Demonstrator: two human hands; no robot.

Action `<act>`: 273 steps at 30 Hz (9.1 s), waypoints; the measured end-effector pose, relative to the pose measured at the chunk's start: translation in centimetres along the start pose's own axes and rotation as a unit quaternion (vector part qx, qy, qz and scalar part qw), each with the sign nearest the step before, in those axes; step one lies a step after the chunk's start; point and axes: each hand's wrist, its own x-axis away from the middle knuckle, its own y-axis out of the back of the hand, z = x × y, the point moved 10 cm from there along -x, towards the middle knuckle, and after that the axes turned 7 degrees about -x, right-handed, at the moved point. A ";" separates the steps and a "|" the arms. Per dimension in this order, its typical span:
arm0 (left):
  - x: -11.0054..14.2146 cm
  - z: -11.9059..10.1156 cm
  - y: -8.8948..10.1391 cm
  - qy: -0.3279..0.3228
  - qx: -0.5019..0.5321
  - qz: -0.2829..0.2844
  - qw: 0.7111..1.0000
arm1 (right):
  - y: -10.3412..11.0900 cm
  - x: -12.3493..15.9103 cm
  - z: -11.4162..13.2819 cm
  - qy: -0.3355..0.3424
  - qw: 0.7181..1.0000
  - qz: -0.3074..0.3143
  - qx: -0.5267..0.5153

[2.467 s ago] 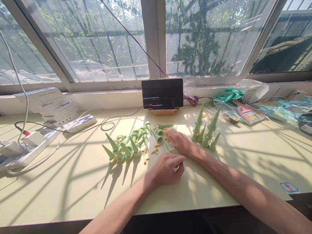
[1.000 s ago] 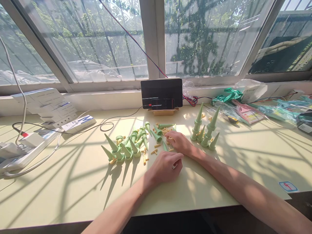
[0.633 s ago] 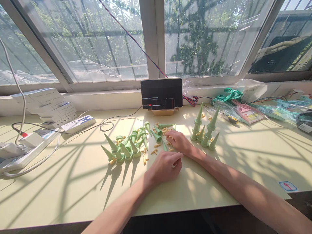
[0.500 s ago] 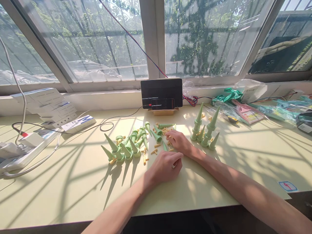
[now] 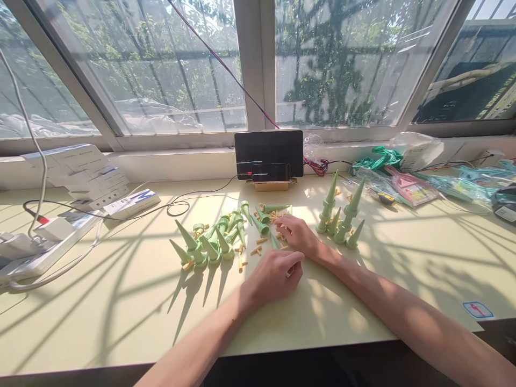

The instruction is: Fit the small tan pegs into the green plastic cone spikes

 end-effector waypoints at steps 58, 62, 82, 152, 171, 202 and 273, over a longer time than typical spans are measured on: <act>-0.2 0.5 0.3 0.029 0.002 0.009 1.000 | -0.9 0.3 0.2 -0.021 0.995 0.053 0.087; -0.2 0.5 0.2 0.029 0.004 0.012 0.999 | -1.0 0.3 0.2 -0.025 0.993 0.059 0.095; 0.0 0.7 0.1 0.035 -0.008 0.011 0.999 | -0.2 0.5 0.0 -0.016 0.999 0.010 0.047; 0.2 1.8 1.3 0.040 -0.017 -0.060 0.997 | 3.4 1.0 0.9 -0.024 0.985 -0.164 -0.054; -0.2 0.9 1.9 -0.003 -0.046 -0.070 0.996 | 3.4 1.1 1.1 -0.016 0.985 -0.165 -0.049; 1.8 1.8 16.3 0.152 -0.272 -0.246 0.918 | 2.8 1.0 1.9 0.023 0.985 -0.161 -0.061; 2.8 6.3 16.0 0.313 -0.263 -0.121 0.904 | 1.6 1.0 1.4 -0.002 0.988 -0.123 -0.094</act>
